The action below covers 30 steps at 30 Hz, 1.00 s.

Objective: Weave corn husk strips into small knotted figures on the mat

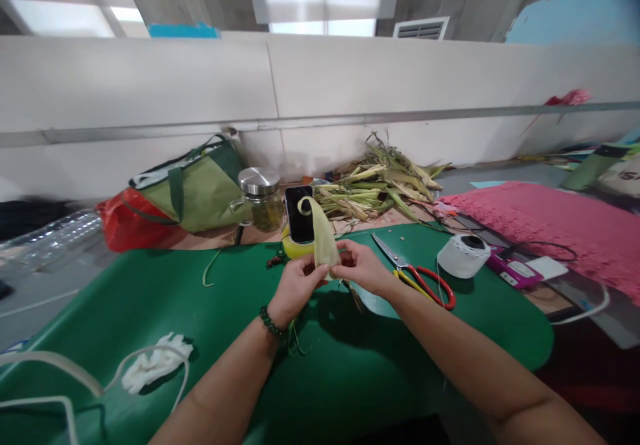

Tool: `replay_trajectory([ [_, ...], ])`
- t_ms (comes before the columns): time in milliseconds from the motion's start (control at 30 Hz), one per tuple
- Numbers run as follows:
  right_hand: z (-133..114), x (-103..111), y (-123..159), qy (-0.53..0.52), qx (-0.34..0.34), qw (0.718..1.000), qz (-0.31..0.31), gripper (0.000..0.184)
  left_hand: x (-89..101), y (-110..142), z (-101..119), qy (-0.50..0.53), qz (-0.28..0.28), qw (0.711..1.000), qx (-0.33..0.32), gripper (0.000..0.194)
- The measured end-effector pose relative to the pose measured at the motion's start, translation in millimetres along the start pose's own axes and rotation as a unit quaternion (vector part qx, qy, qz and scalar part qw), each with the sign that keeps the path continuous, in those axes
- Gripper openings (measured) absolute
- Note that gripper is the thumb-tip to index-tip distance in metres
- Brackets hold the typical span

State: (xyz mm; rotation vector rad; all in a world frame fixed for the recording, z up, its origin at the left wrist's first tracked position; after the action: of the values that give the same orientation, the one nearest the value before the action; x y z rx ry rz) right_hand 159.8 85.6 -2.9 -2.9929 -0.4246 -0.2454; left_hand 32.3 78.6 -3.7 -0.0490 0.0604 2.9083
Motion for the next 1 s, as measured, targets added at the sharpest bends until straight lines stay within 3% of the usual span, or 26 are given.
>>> replay_trajectory([
  [233, -1.9, 3.6, 0.1, 0.007, 0.031, 0.999, 0.026, 0.03, -0.7, 0.1, -3.6, 0.01, -0.004, 1.0, 0.029, 0.034],
  [467, -1.9, 0.8, 0.7, 0.021, 0.036, 0.999, 0.021, 0.036, 1.0, 0.5, 0.6, 0.002, 0.012, 1.0, 0.008, 0.035],
  [1000, -7.5, 3.5, 1.4, 0.057, 0.061, 0.995, 0.053, 0.029, 1.3, 2.3, 1.6, -0.005, 0.021, 1.0, 0.006, 0.034],
])
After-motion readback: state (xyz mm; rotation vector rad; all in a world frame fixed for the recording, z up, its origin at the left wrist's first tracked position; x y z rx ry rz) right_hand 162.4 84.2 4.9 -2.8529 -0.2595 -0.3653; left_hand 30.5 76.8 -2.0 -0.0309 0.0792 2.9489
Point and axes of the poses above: each hand's wrist, its own y-axis away from the middle knuckle, its own x-axis out of the back of the hand, z = x × y, the point moved 7 cm from there along -y, towards the middle knuckle, and after that the axes turned 4 degrees about y, right-handed, at the moved point
